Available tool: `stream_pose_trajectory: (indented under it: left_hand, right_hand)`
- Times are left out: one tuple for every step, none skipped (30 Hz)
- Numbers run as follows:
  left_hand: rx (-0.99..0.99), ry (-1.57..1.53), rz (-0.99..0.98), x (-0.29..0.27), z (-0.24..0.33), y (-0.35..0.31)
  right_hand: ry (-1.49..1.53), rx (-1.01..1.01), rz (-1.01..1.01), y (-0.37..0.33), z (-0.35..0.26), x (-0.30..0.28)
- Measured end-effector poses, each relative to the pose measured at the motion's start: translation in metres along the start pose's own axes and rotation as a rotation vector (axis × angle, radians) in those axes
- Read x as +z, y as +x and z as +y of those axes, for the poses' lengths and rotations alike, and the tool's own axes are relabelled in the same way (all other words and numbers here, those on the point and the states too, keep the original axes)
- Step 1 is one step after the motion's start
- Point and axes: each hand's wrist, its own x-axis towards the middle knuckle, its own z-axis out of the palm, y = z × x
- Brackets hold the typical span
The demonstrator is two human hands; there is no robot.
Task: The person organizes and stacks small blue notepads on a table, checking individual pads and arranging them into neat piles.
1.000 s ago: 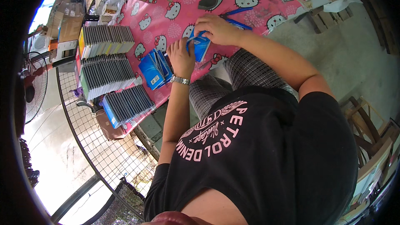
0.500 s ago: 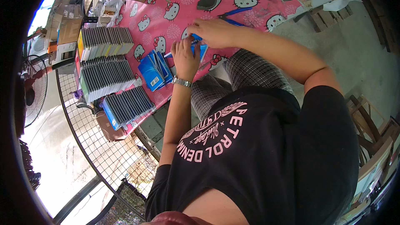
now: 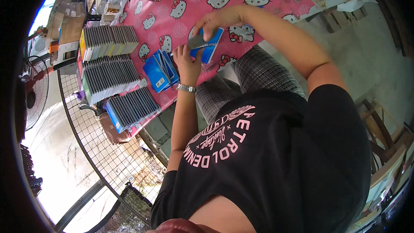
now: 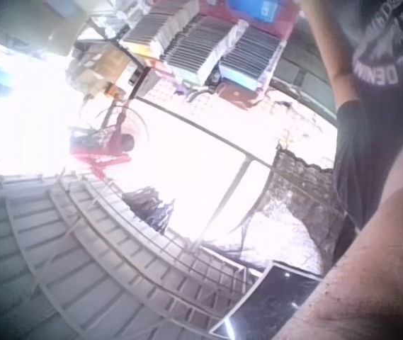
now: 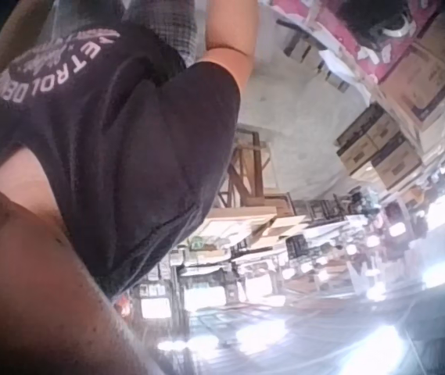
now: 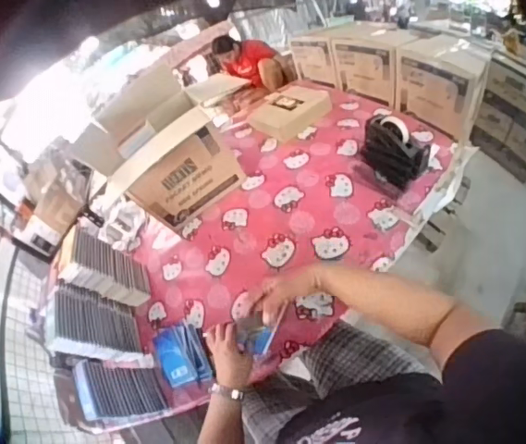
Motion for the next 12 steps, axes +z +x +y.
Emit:
stream_pose_trajectory:
  left_hand:
    - [0.019, -0.025, -0.011, 0.000, 0.002, 0.005]
    - [0.043, -0.076, -0.020, 0.000, 0.006, 0.007]
    - [0.055, -0.084, -0.018, 0.001, 0.009, 0.008]
    - [0.057, -0.089, -0.012, 0.002, 0.010, 0.007]
    - [0.057, -0.094, -0.006, 0.002, 0.010, 0.006]
    - [0.053, -0.087, -0.012, 0.002, 0.009, 0.007]
    - [0.054, -0.084, -0.018, 0.003, 0.009, 0.009]
    - [0.054, -0.080, -0.023, 0.003, 0.010, 0.010]
    - [0.050, -0.089, -0.018, 0.002, 0.010, 0.010]
    - [0.043, -0.098, -0.014, 0.003, 0.010, 0.009]
    - [0.035, -0.107, -0.011, 0.003, 0.010, 0.008]
    - [0.032, -0.109, -0.011, 0.004, 0.010, 0.007]
  right_hand:
    - [-0.100, 0.017, 0.083, -0.002, 0.003, -0.003]
    - [-0.201, 0.034, 0.166, -0.002, 0.011, -0.006]
    - [-0.301, 0.053, 0.248, -0.002, 0.019, -0.008]
    - [0.147, -0.100, 0.226, -0.006, 0.020, -0.003]
    - [0.045, -0.077, 0.210, -0.007, 0.019, -0.001]
    - [-0.058, -0.054, 0.192, -0.009, 0.019, 0.002]
    - [-0.161, -0.030, 0.181, -0.012, 0.014, 0.005]
    - [-0.029, -0.044, 0.195, -0.012, 0.016, 0.005]
    - [0.104, -0.058, 0.207, -0.012, 0.021, 0.005]
    - [0.238, -0.069, 0.217, -0.013, 0.023, 0.006]
    - [0.107, -0.043, 0.202, -0.013, 0.024, 0.006]
    - [-0.024, -0.017, 0.186, -0.011, 0.024, 0.005]
